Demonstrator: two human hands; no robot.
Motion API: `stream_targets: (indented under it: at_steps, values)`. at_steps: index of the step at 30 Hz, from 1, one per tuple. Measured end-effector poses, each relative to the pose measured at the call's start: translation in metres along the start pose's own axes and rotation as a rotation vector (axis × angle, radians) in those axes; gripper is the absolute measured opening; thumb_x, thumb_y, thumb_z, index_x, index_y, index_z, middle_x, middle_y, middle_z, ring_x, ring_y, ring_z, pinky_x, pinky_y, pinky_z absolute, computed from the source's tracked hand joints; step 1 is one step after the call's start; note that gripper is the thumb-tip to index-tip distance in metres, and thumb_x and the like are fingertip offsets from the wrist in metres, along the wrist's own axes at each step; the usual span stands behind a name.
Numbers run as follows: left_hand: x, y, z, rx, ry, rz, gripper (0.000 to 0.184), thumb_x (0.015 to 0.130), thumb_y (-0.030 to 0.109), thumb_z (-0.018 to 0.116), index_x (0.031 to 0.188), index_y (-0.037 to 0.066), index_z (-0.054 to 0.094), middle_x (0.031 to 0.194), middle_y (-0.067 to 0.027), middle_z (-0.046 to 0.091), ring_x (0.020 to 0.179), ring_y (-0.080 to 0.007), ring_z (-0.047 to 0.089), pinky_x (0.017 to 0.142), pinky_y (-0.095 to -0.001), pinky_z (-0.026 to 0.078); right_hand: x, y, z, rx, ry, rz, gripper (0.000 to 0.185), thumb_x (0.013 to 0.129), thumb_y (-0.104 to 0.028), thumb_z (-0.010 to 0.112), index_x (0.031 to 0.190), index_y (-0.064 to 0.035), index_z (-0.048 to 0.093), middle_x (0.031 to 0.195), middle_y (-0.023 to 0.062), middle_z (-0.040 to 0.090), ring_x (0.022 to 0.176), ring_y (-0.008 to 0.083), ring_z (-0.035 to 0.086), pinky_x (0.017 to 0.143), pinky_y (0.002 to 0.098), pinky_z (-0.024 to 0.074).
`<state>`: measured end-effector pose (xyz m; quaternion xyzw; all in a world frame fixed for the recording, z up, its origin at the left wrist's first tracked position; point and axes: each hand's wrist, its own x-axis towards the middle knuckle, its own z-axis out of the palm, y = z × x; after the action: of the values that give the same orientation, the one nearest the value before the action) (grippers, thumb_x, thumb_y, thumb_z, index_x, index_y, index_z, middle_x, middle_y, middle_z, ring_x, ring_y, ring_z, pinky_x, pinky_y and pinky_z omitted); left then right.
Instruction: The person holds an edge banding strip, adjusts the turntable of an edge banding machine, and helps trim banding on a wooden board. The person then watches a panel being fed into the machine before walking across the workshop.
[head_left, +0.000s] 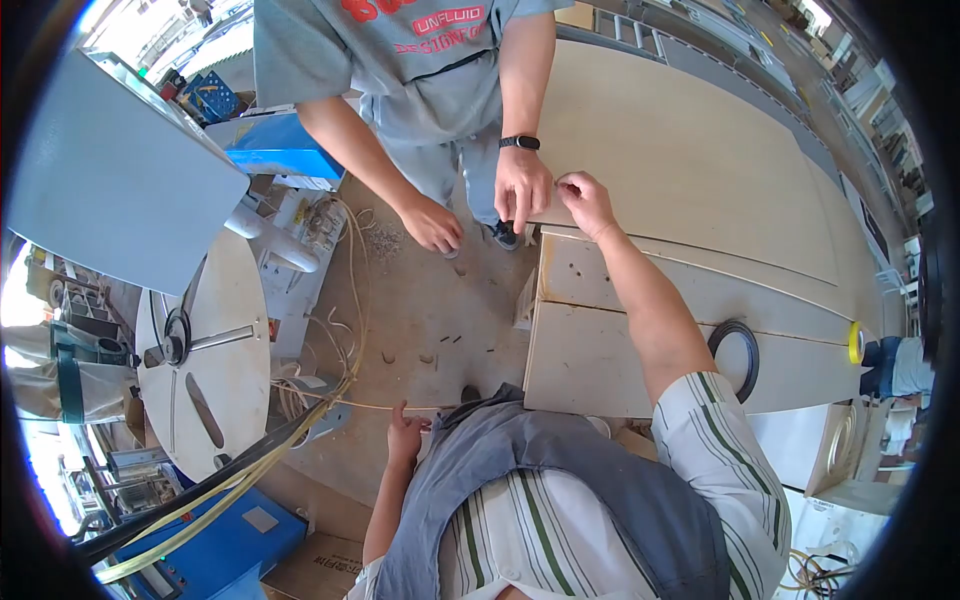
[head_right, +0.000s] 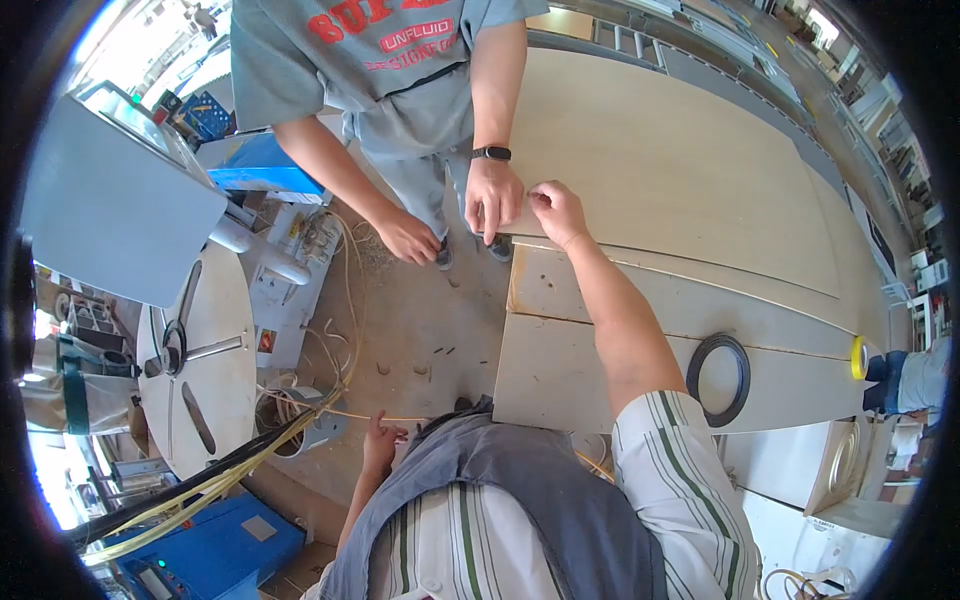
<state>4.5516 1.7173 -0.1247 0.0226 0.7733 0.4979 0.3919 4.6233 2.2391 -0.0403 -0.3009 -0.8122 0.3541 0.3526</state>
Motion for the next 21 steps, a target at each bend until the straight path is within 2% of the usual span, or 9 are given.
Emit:
stream_targets:
  at_steps: [11, 15, 18, 21]
  values:
    - [0.007, -0.014, 0.000, -0.020, -0.018, -0.005, 0.048, 0.084, 0.002, 0.049, 0.131, -0.004, 0.042, 0.080, -0.0143, 0.068, 0.067, -0.0205, 0.064, 0.064, -0.0267, 0.051, 0.001, 0.008, 0.001, 0.034, -0.019, 0.020, 0.011, 0.080, -0.009, 0.063, 0.090, -0.0046, 0.067, 0.085, 0.0044, 0.065, 0.072, 0.0172, 0.057, 0.068, 0.0270, 0.0464]
    - [0.003, -0.004, -0.002, 0.028, -0.040, -0.054, 0.045, 0.086, 0.001, 0.048, 0.130, -0.004, 0.042, 0.085, -0.0170, 0.066, 0.070, -0.0213, 0.063, 0.065, -0.0275, 0.052, -0.004, 0.011, 0.001, 0.041, -0.057, 0.048, 0.009, 0.081, -0.009, 0.063, 0.088, -0.0052, 0.067, 0.083, 0.0033, 0.064, 0.070, 0.0155, 0.055, 0.067, 0.0262, 0.0456]
    - [0.006, -0.004, -0.007, 0.070, -0.029, -0.042, 0.042, 0.086, 0.002, 0.048, 0.128, -0.005, 0.045, 0.085, -0.0169, 0.066, 0.070, -0.0209, 0.063, 0.065, -0.0276, 0.052, -0.016, 0.002, -0.004, 0.003, -0.074, 0.033, 0.007, 0.082, -0.009, 0.062, 0.087, -0.0054, 0.066, 0.082, 0.0020, 0.063, 0.069, 0.0137, 0.054, 0.066, 0.0253, 0.0444]
    - [0.010, -0.011, -0.012, 0.087, -0.021, -0.037, 0.039, 0.086, 0.004, 0.049, 0.124, -0.005, 0.049, 0.085, -0.0165, 0.066, 0.070, -0.0200, 0.064, 0.064, -0.0273, 0.052, -0.034, -0.016, -0.015, 0.002, -0.075, 0.105, 0.007, 0.084, -0.009, 0.059, 0.085, -0.0043, 0.064, 0.081, 0.0014, 0.062, 0.068, 0.0124, 0.052, 0.064, 0.0248, 0.0425]
